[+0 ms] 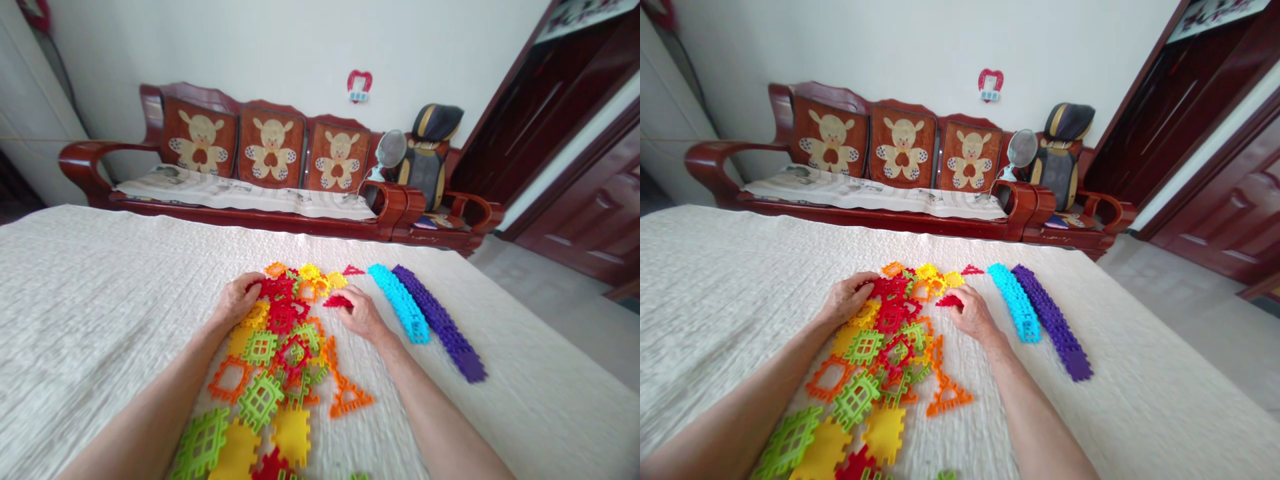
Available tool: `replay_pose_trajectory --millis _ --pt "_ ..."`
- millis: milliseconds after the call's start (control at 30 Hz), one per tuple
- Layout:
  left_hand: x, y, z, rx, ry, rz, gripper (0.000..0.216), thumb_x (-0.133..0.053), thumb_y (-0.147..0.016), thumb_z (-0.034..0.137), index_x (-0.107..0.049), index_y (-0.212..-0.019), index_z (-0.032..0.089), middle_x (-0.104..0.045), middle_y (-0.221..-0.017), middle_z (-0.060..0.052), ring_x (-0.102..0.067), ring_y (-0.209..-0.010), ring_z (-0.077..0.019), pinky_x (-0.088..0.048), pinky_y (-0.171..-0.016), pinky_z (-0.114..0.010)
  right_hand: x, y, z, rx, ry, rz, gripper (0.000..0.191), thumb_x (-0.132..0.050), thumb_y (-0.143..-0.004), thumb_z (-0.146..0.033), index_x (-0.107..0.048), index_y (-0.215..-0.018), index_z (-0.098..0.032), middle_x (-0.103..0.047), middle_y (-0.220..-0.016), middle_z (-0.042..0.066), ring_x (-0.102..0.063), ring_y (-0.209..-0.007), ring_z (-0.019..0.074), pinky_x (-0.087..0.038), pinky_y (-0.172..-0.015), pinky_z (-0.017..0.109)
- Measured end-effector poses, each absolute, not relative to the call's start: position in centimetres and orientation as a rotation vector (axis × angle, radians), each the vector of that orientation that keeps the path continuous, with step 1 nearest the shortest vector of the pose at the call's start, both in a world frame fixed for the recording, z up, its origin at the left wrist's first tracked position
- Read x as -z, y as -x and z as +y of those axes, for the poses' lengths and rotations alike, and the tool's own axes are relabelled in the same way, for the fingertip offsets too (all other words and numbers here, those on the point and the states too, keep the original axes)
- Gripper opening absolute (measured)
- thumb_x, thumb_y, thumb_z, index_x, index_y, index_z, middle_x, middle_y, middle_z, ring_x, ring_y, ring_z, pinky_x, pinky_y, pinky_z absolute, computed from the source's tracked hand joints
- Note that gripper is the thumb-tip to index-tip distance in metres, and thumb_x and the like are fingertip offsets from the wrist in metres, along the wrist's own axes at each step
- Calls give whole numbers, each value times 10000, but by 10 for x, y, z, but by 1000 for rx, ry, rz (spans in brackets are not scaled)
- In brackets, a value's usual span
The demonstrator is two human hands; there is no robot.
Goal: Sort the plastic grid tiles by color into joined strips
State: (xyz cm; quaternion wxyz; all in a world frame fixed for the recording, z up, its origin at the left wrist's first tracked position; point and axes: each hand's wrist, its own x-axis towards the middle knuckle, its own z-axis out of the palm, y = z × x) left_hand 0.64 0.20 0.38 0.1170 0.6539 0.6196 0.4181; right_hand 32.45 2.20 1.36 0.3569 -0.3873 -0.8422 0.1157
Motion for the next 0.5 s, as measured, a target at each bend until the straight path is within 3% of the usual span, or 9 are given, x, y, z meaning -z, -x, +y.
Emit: replay_pose_trajectory --millis 100,200,300,400,500 --pt "-3 -6 2 -1228 -1927 1816 361 -440 -804 330 -712 -1008 208 -731 -1032 -25 -669 -870 -185 -515 -900 -305 -19 -322 20 -362 1000 -2144 166 -484 -791 -165 -638 -845 -193 -651 -896 58 -603 -841 187 -475 -801 309" --pt "-3 -5 2 -1218 -1932 1822 363 -440 -805 326 -712 -1016 211 -731 -1023 -21 -670 -867 -181 -515 -894 -294 -23 -322 20 -391 1102 -2085 206 -435 -847 -246 -552 -683 -202 -586 -741 28 -550 -708 166 -444 -689 281" --pt "-2 -5 2 -1213 -1944 1824 357 -442 -804 328 -714 -1008 218 -732 -1014 -14 -669 -868 -178 -514 -888 -279 -24 -326 22 -469 1272 -2001 209 -405 -853 -246 -608 -859 -195 -629 -770 16 -574 -726 168 -437 -682 268" --pt "-2 -4 3 -1215 -1953 1810 358 -440 -810 338 -711 -1009 216 -729 -1018 -14 -667 -869 -176 -513 -886 -275 -25 -334 26 -451 1408 -1949 356 -411 -849 -226 -597 -1149 -188 -697 -961 45 -625 -878 191 -453 -782 285" --pt "-1 -4 3 -1216 -1947 1808 359 -437 -813 333 -709 -1013 214 -728 -1020 -15 -667 -871 -177 -512 -892 -281 -26 -341 28 -375 1484 -2019 374 -424 -854 -223 -621 -1171 -193 -712 -1017 63 -636 -934 203 -457 -843 302"
